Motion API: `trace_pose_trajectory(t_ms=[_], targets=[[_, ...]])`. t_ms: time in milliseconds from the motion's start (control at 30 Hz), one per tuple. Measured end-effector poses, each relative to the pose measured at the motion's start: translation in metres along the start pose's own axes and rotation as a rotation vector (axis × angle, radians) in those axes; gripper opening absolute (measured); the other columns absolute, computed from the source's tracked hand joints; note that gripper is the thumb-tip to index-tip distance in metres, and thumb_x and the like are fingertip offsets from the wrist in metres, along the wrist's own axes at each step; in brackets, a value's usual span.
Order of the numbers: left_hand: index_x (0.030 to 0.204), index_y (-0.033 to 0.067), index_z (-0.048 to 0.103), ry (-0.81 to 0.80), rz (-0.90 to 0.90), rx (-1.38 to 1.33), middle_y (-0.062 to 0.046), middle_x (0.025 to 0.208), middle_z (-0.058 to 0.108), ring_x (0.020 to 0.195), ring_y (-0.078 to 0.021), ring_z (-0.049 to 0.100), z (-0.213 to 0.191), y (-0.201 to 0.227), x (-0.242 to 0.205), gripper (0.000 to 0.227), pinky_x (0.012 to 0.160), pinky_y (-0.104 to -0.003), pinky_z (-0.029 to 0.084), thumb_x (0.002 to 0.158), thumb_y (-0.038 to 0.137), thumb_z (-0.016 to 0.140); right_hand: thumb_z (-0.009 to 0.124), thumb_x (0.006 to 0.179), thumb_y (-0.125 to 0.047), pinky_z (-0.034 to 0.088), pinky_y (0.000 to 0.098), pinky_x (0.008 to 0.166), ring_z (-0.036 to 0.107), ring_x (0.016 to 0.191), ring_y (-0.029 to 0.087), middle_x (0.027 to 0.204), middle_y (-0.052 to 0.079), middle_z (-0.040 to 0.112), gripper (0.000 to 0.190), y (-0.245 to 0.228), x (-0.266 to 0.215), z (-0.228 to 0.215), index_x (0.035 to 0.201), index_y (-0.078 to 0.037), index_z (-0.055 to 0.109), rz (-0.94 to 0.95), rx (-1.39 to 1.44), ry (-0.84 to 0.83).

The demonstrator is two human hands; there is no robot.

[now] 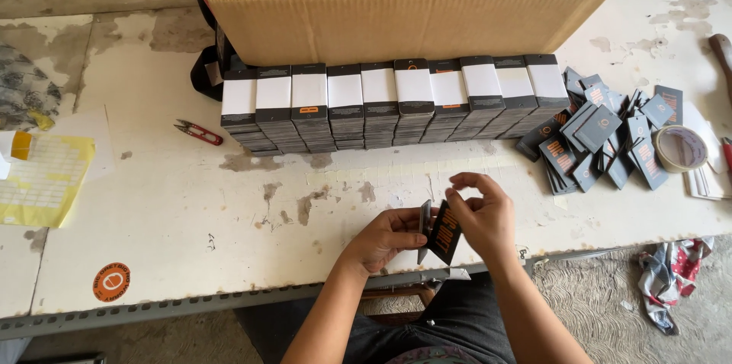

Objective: The person takes small black cards from a large cardboard box and places them on a table. They then pick up the cards and stack them into neat piles, organizing them by hand.

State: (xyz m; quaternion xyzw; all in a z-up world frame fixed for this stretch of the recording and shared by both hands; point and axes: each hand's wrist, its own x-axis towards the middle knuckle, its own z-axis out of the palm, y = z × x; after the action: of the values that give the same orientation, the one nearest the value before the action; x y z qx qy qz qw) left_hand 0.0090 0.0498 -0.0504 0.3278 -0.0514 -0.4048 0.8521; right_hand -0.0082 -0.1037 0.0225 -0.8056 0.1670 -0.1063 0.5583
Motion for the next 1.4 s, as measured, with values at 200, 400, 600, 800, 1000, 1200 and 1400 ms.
trace_pose_trajectory(t_ms=[200, 400, 600, 800, 1000, 1200, 1400], targets=[[0.106, -0.0061, 0.056, 0.002, 0.02, -0.043, -0.017, 0.091, 0.062, 0.082, -0.027, 0.063, 0.021, 0.019, -0.007, 0.032, 0.071, -0.037, 0.054, 0.074, -0.005, 0.06, 0.044, 0.087, -0.023, 0.054, 0.0306, 0.057, 0.059, 0.064, 0.016, 0.1, 0.016, 0.054, 0.03, -0.019, -0.016, 0.014, 0.09, 0.003, 0.061, 0.033, 0.333, -0.143], [0.105, -0.0072, 0.055, 0.002, 0.021, -0.108, -0.019, 0.089, 0.062, 0.081, -0.0277, 0.063, 0.001, 0.007, -0.002, 0.028, 0.066, -0.036, 0.055, 0.078, 0.0, 0.058, 0.086, 0.043, -0.032, 0.033, 0.0521, 0.09, 0.038, 0.116, 0.042, 0.122, 0.02, 0.047, 0.068, -0.008, -0.01, -0.003, 0.097, -0.002, 0.058, -0.573, 0.039, -0.513], [0.103, -0.0061, 0.056, -0.013, 0.013, -0.092, -0.018, 0.091, 0.062, 0.082, -0.029, 0.063, 0.018, 0.019, -0.008, 0.028, 0.057, -0.033, 0.055, 0.077, 0.001, 0.06, 0.083, 0.049, -0.023, 0.041, 0.045, 0.087, 0.05, 0.109, 0.034, 0.12, 0.012, 0.053, 0.049, 0.015, -0.012, -0.002, 0.087, -0.005, 0.058, -0.601, -0.094, -0.402], [0.1, -0.0067, 0.057, -0.014, 0.002, -0.061, -0.02, 0.092, 0.062, 0.085, -0.0326, 0.061, 0.023, 0.021, -0.011, 0.028, 0.066, -0.038, 0.054, 0.074, 0.0, 0.063, 0.084, 0.045, -0.038, 0.047, 0.044, 0.077, 0.057, 0.095, 0.035, 0.108, 0.013, 0.058, 0.054, 0.014, -0.009, -0.003, 0.081, -0.008, 0.057, -0.73, -0.176, -0.386], [0.099, -0.0077, 0.057, -0.004, -0.008, -0.041, -0.021, 0.091, 0.062, 0.085, -0.0346, 0.061, 0.017, 0.015, -0.006, 0.027, 0.065, -0.039, 0.054, 0.074, 0.001, 0.062, 0.075, 0.057, -0.044, 0.047, 0.0446, 0.074, 0.056, 0.094, 0.037, 0.105, 0.014, 0.057, 0.046, 0.011, -0.008, -0.002, 0.076, -0.008, 0.054, -0.817, -0.197, -0.387], [0.103, -0.0032, 0.057, -0.054, -0.094, 0.097, -0.018, 0.092, 0.062, 0.085, -0.0292, 0.062, 0.015, 0.023, -0.007, 0.038, 0.078, -0.037, 0.053, 0.072, 0.015, 0.068, 0.075, 0.059, -0.017, 0.043, 0.0382, 0.087, 0.041, 0.12, 0.031, 0.132, 0.014, 0.037, 0.032, 0.004, -0.011, -0.008, 0.059, -0.009, 0.045, -0.776, -0.282, -0.578], [0.1, 0.002, 0.056, -0.101, -0.126, 0.13, -0.008, 0.084, 0.06, 0.079, -0.0157, 0.059, -0.007, 0.007, 0.008, 0.037, 0.066, -0.024, 0.052, 0.072, 0.023, 0.069, 0.073, 0.051, -0.015, 0.04, 0.0394, 0.089, 0.043, 0.116, 0.032, 0.124, 0.017, 0.045, 0.026, 0.02, -0.01, -0.01, 0.066, -0.007, 0.053, -0.712, -0.301, -0.584]])
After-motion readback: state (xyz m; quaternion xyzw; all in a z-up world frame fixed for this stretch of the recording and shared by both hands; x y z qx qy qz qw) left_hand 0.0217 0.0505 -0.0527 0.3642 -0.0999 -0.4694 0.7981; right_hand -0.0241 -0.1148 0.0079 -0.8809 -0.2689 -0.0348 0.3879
